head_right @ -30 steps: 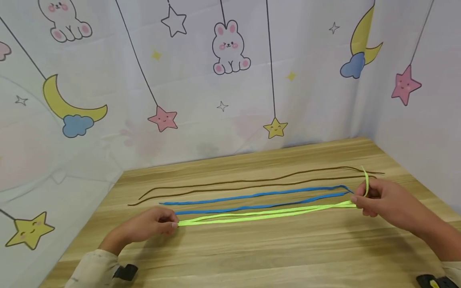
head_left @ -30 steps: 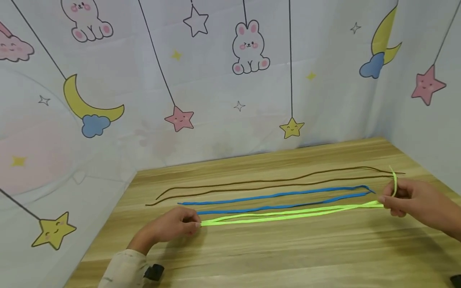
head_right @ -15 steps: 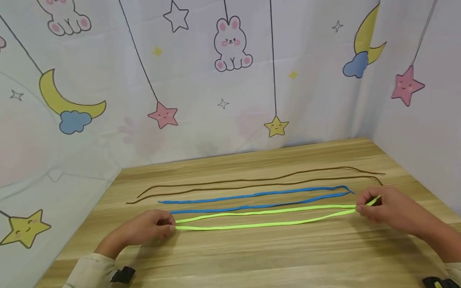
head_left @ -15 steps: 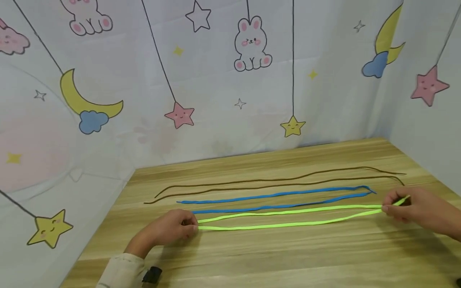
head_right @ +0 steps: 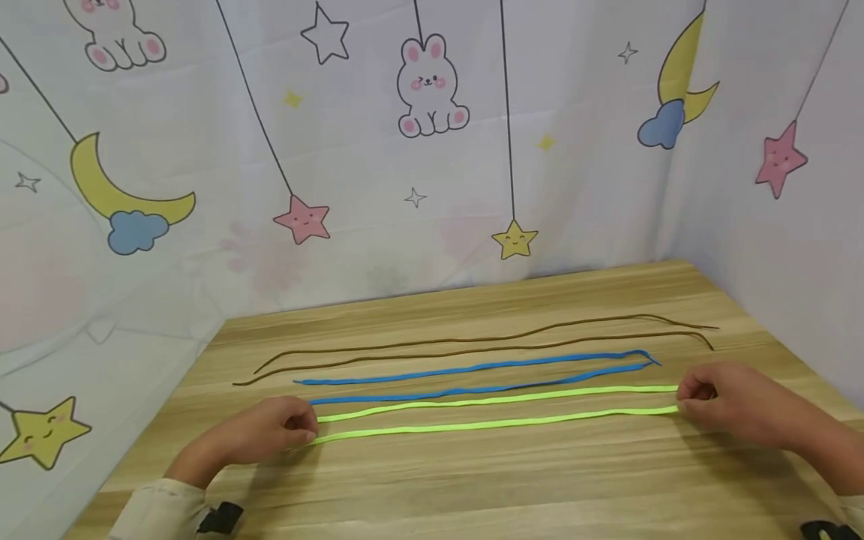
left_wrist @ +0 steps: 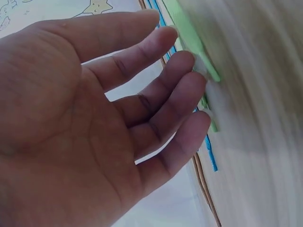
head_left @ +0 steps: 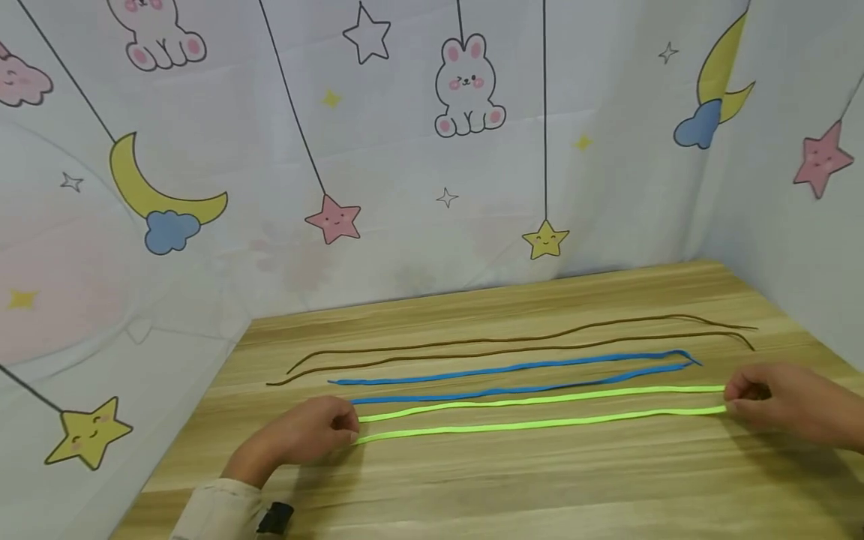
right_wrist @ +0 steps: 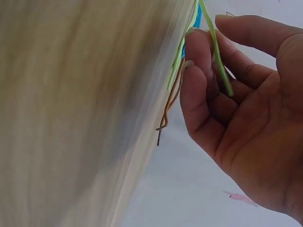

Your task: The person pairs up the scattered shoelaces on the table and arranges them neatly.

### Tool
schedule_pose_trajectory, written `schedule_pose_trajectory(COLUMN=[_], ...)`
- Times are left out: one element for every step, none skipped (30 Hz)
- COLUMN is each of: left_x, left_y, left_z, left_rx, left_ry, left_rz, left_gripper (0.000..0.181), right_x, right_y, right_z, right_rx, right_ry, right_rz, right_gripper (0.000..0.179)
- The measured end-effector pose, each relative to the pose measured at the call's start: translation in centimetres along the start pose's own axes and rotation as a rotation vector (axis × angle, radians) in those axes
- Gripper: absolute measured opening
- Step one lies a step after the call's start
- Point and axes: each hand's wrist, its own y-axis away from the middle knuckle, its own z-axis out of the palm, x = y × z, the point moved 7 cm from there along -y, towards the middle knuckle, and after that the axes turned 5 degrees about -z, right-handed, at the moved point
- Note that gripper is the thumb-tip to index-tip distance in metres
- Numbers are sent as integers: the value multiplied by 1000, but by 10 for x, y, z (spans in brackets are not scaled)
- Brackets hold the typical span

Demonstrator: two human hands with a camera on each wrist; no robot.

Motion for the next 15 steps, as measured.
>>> schedule_pose_trajectory(left_x=[-1, -2, -2, -3, -4, -5, -6, -6, -7, -6, -6, -6, -5, -5, -5], left_y=[1, 2, 2, 2, 2, 2, 2, 1, 0, 0, -1, -2, -3, -4, -6], left_z=[0, -1, -1, -1, -2, -2, -3, -5, -6, -7, -9, -11, -13, -15, -17], left_rx=[0, 2, 4, 5, 8, 14, 23, 36, 50, 68, 90, 114, 140, 169, 197], left_ry=[-7, -12, -14, -15, -17, -17, -17, -14, -11, -11, -14, -18, -23, -28, -34], left_rz=[-4, -7, -16, -23, -31, -42, -52, -61, -68, -70, -72, -75, -77, -82, -86], left_gripper=[8, 8, 8, 8, 8, 8, 9, 9, 10, 11, 11, 12, 12, 12, 12], right_x=[0, 0, 0, 0, 1, 2, 3, 5, 6, 7, 8, 8, 8, 6, 5], right_y=[0, -1, -1, -1, -1, -2, -3, -4, -4, -5, -5, -6, -8, -10, -12], right_z=[-1, -1, -1, -2, -2, -2, -2, -2, -2, -2, -3, -3, -4, -4, -4], right_rx=[4, 4, 2, -1, -9, -22, -38, -56, -80, -104, -121, -134, -143, -150, -160], right_ry=[20, 38, 57, 82, 108, 127, 143, 161, 181, 199, 210, 219, 232, 247, 253], right_rz=[-6, -7, -3, 10, 26, 47, 76, 110, 147, 182, 206, 228, 242, 250, 256], right_gripper=[24, 24, 23, 23, 21, 20, 18, 16, 14, 11, 10, 9, 9, 9, 9])
